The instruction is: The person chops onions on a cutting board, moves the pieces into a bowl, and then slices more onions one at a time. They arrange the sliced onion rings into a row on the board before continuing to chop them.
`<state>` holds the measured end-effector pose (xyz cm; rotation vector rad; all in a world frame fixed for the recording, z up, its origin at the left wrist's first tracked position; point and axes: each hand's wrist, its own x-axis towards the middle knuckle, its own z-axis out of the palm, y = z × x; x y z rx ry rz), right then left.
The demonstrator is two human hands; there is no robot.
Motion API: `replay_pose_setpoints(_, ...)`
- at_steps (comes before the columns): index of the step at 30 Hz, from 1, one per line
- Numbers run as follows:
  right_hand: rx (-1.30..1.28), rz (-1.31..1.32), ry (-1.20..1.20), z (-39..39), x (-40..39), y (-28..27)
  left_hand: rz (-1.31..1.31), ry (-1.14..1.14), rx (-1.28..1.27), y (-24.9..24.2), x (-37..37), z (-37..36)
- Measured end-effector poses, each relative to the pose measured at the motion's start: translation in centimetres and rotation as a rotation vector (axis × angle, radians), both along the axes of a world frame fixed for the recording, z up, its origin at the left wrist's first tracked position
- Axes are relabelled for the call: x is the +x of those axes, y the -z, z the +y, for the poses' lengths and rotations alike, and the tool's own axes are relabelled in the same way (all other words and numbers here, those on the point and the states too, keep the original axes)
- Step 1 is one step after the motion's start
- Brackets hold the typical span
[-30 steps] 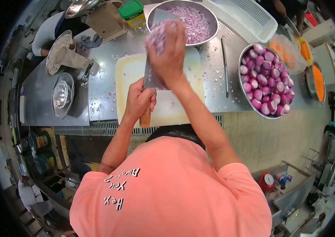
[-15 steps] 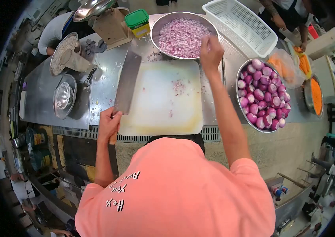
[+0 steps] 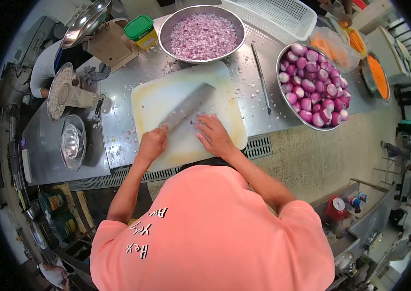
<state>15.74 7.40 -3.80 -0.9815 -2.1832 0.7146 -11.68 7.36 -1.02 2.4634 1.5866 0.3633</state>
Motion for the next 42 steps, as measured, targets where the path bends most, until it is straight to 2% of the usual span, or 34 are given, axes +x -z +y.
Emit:
replay_pose_setpoints(2, 0.013, -0.112, 0.199, -2.7, 0.7, -1.8, -0.081, 0.086, -0.052, -1.4, -0.4, -0.5)
replay_pose_setpoints(3, 0.008, -0.113, 0.211, -3.7, 0.3, -1.8, -0.162, 0.168, -0.098, -2.3, -0.6, -0.5)
replay_pose_setpoints(5, 0.041, -0.382, 0.512, -5.5, -1.1, -1.6, -0.183, 0.203, -0.147, -3.4, -1.4, 1.0)
replay_pose_setpoints(9, 0.149, -0.372, 0.576, -4.2, -3.7, -0.6, -0.076, 0.142, 0.075, -3.3, -0.6, 6.4)
replay_pose_setpoints(11, 0.079, 0.067, 0.426, -3.3, -4.4, 0.9, -0.06, 0.176, 0.08, -1.2, 0.7, 8.0)
replay_pose_setpoints(13, 0.125, 0.09, 0.458, -4.1, -4.4, -0.9, -0.046, 0.213, 0.081, -0.5, 2.0, 7.2)
replay_pose_setpoints(16, 0.221, 0.288, 0.503, -6.1, -1.9, -1.9, 0.022, 0.228, -0.015, -0.9, 2.1, 2.0)
replay_pose_setpoints(19, 0.233, 0.256, 0.553, -6.1, 1.5, -1.5, -0.105, 0.279, -0.125, -2.9, -0.3, -1.2)
replay_pose_setpoints(22, 0.119, 0.143, 0.662, -2.0, 3.7, -0.9, -0.187, 0.156, -0.16, -3.6, -4.8, -2.1)
replay_pose_setpoints(24, 0.138, 0.053, 0.679, 2.0, 3.7, 1.5, -0.217, -0.123, 0.0, -3.2, -6.9, -2.5)
replay_pose_setpoints(25, 0.164, -0.044, 0.704, 2.9, 3.3, 1.9, -0.214, -0.132, 0.0, -3.1, -7.1, -2.9)
replay_pose_setpoints(26, 0.163, -0.043, 0.694, 2.9, 2.8, 2.5, -0.203, -0.254, -0.032, -2.9, -7.0, -3.4)
replay_pose_setpoints(27, 0.146, -0.276, 0.715, 2.6, 1.5, 2.7, -0.194, -0.379, -0.067, -2.5, -6.9, -4.2)
replay_pose_setpoints(28, 0.131, -0.51, 0.728, 2.3, 0.3, 2.8, -0.318, -0.333, -0.103, -2.2, -5.5, -5.2)
replay_pose_setpoints(29, 0.137, -0.511, 0.711, 1.8, -0.6, 3.0, -0.191, -0.338, -0.11, -2.1, -3.7, -6.6)
replay_pose_setpoints(31, 0.173, -0.247, 0.466, -0.5, -2.1, 4.0, -0.221, -0.329, -0.083, -1.6, 0.8, -9.0)
replay_pose_setpoints(32, 0.072, -0.132, 0.346, -1.7, -2.9, 3.3, -0.207, -0.325, -0.066, -0.9, 2.8, -9.9)
replay_pose_setpoints(34, -0.128, 0.065, 0.189, -3.3, -4.0, 0.9, -0.348, -0.272, -0.137, -2.3, 3.9, -9.8)
replay_pose_setpoints(35, -0.134, 0.058, 0.166, -3.1, -3.7, 0.5, -0.415, -0.252, -0.169, -2.4, 3.6, -9.4)
replay_pose_setpoints(37, -0.094, 0.162, 0.213, -2.8, -2.1, 0.3, -0.479, -0.383, -0.277, -3.6, 1.3, -9.6)
replay_pose_setpoints(38, -0.046, 0.107, 0.293, -2.6, -1.0, 0.6, -0.539, -0.487, -0.381, -3.7, -0.3, -9.8)
replay_pose_setpoints(40, 0.037, -0.052, 0.447, -2.5, 1.0, 0.0, -0.849, -0.689, -0.547, -2.6, -4.2, -11.5)
replay_pose_setpoints(41, 0.024, -0.059, 0.446, -2.5, 1.8, 0.6, -0.848, -0.695, -0.561, -1.8, -5.7, -12.6)
replay_pose_setpoints(42, 0.013, -0.115, 0.482, -2.7, 2.4, 1.6, -1.015, -0.768, -0.58, -0.9, -7.1, -14.0)
